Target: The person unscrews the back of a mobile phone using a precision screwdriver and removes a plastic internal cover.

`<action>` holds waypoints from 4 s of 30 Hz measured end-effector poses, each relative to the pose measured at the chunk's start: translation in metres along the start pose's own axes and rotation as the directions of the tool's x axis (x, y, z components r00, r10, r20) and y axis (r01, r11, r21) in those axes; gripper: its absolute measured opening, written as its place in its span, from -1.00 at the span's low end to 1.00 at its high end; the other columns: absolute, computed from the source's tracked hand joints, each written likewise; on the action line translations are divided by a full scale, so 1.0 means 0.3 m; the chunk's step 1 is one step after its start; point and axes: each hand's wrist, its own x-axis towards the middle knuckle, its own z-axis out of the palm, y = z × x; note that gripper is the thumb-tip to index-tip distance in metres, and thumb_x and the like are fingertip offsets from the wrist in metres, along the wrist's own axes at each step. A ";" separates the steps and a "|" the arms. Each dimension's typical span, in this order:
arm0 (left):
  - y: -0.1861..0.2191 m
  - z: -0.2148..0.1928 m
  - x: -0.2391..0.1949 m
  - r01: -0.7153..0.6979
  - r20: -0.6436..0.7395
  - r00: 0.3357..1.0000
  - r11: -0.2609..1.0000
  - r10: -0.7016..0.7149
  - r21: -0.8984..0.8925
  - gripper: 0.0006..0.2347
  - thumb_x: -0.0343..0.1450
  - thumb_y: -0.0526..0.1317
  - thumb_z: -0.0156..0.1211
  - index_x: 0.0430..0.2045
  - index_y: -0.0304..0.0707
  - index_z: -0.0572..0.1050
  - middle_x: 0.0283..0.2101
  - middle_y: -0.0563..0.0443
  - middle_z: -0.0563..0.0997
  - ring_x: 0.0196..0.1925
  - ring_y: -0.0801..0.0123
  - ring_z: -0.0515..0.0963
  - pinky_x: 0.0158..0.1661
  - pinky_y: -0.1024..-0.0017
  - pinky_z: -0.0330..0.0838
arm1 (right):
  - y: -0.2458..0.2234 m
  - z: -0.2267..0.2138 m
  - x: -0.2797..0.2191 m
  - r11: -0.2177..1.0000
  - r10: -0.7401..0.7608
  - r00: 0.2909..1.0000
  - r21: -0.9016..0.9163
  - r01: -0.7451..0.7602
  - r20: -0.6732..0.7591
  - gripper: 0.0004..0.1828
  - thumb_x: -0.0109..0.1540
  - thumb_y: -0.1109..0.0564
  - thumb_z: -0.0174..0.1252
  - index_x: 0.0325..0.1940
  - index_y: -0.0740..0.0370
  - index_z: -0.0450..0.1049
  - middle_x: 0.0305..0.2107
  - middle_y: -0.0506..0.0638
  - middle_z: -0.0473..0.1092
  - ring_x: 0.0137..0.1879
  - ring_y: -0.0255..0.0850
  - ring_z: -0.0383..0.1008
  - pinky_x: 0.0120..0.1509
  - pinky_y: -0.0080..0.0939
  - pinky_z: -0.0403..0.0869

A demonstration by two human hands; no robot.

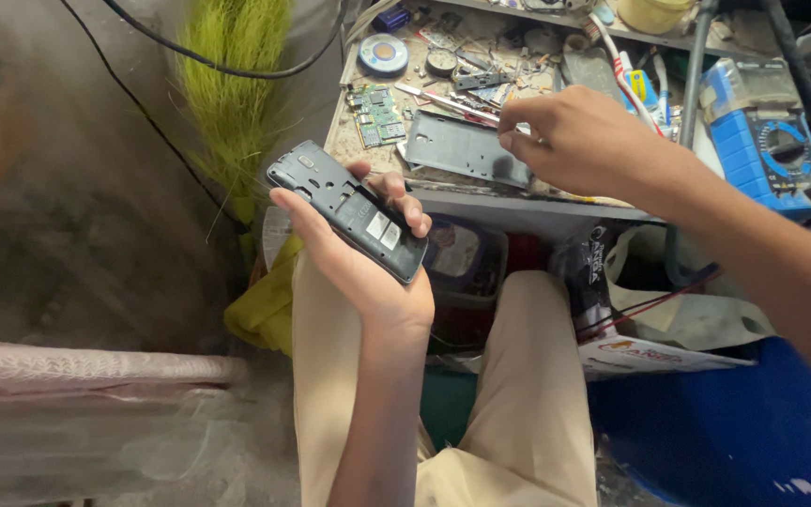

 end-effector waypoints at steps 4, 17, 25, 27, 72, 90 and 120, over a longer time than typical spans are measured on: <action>0.000 -0.007 -0.001 0.017 0.010 1.000 1.000 -0.017 -0.003 -0.40 0.50 0.34 -0.17 -0.12 -0.36 0.35 -0.39 -0.16 0.47 -0.51 0.25 0.43 -0.45 0.39 0.33 | -0.027 -0.005 0.002 0.997 0.026 0.998 -0.074 -0.023 0.050 -0.73 0.32 -0.01 0.04 -0.09 0.17 0.54 -0.58 0.26 0.48 -0.35 0.25 0.50 -0.19 0.24 0.41; -0.029 -0.020 -0.003 0.072 0.041 0.997 0.997 -0.072 0.007 -0.42 0.52 0.33 -0.16 -0.10 -0.33 0.35 -0.39 -0.12 0.47 -0.52 0.33 0.41 -0.44 0.44 0.31 | 0.046 -0.016 0.006 0.976 0.215 0.969 -0.052 -0.211 0.122 -0.60 0.35 -0.17 0.04 0.05 0.15 0.51 -0.42 0.33 0.50 -0.28 0.24 0.55 -0.16 0.22 0.47; -0.010 -0.012 -0.004 0.162 0.134 0.978 0.987 -0.160 -0.001 -0.45 0.59 0.19 -0.16 0.17 -0.40 0.35 -0.08 -0.26 0.57 -0.28 0.25 0.55 -0.34 0.37 0.44 | 0.178 -0.186 -0.079 0.972 0.084 0.955 0.189 -0.142 0.286 -0.43 0.22 0.21 0.23 0.33 0.27 0.37 -0.10 0.15 0.57 0.00 -0.10 0.66 0.11 -0.06 0.48; -0.009 -0.012 -0.004 0.207 0.195 0.962 0.976 -0.192 -0.065 -0.52 0.61 0.10 -0.16 0.17 -0.42 0.33 0.04 -0.32 0.57 -0.19 0.19 0.58 -0.28 0.32 0.48 | 0.153 -0.217 -0.158 0.950 0.144 0.978 0.254 -0.180 0.153 -0.44 0.21 0.34 0.22 0.30 0.38 0.32 -0.13 0.21 0.61 0.01 -0.14 0.67 0.13 -0.11 0.50; -0.061 0.002 -0.043 0.437 0.211 0.886 0.895 -0.412 -0.086 -0.49 0.65 0.18 -0.28 0.27 -0.27 0.33 0.16 -0.27 0.53 0.05 0.06 0.55 -0.06 0.13 0.51 | -0.244 0.053 -0.495 0.589 0.738 0.541 0.776 -0.227 -0.402 -0.83 0.27 0.22 0.33 -0.33 0.37 0.52 -0.65 -0.10 0.33 -0.56 -0.46 0.27 -0.47 -0.46 0.19; -0.047 0.035 -0.072 0.259 0.113 0.958 0.963 -0.265 0.070 -0.49 0.65 0.16 -0.22 0.25 -0.31 0.35 0.11 -0.28 0.57 0.02 0.10 0.60 0.00 0.15 0.56 | -0.266 0.042 -0.481 0.589 0.682 0.664 0.769 -0.248 -0.308 -0.84 0.30 0.20 0.32 -0.29 0.36 0.53 -0.63 -0.07 0.38 -0.55 -0.45 0.31 -0.45 -0.48 0.25; -0.059 0.039 -0.077 0.211 0.112 0.968 0.972 -0.223 0.107 -0.51 0.67 0.13 -0.22 0.20 -0.35 0.39 0.08 -0.26 0.58 -0.03 0.17 0.60 -0.04 0.21 0.57 | -0.333 0.047 -0.394 0.627 0.646 0.700 0.734 -0.260 -0.305 -0.82 0.19 0.18 0.36 -0.37 0.37 0.55 -0.68 -0.12 0.33 -0.58 -0.49 0.26 -0.49 -0.46 0.11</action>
